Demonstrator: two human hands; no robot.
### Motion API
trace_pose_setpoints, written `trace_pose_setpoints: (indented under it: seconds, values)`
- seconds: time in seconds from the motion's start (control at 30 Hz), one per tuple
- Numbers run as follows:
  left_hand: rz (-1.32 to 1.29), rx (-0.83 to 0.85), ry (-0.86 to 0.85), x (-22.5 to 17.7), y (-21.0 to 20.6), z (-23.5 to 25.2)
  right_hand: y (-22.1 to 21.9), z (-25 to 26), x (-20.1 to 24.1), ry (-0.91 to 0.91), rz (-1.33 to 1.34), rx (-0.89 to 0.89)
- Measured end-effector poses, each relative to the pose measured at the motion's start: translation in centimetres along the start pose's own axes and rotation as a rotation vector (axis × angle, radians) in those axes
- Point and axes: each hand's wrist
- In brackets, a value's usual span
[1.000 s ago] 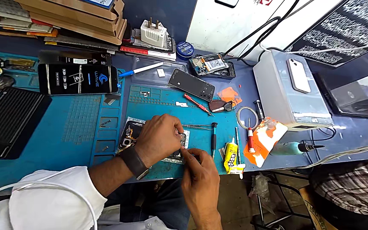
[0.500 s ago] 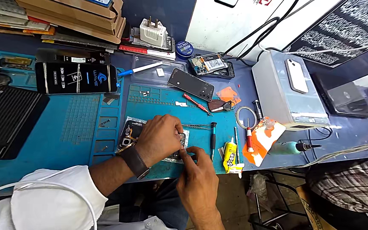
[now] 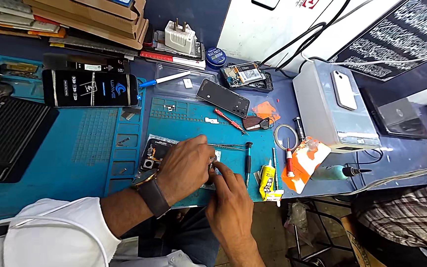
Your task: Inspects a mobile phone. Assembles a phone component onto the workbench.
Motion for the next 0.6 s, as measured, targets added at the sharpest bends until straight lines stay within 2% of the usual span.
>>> trace_pose_setpoints:
  seconds: [0.27, 0.47, 0.6]
  values:
    - [0.134, -0.098, -0.288, 1.6, -1.1, -2.9, 0.7, 0.8, 0.3, 0.038, -0.092, 0.056]
    - [0.163, -0.080, -0.274, 1.8, -1.7, -4.4, 1.2, 1.5, -0.3, 0.101, -0.102, 0.081]
    - [0.180, -0.067, -0.274, 1.8, -2.0, -4.6, 2.0, 2.4, -1.3, 0.060, 0.047, 0.099]
Point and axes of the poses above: each hand's wrist, its own z-axis towards the middle knuckle, its own y-axis out of the back of the hand, x = y × z, and after that the axes turned 1 degree about -y, right-handed
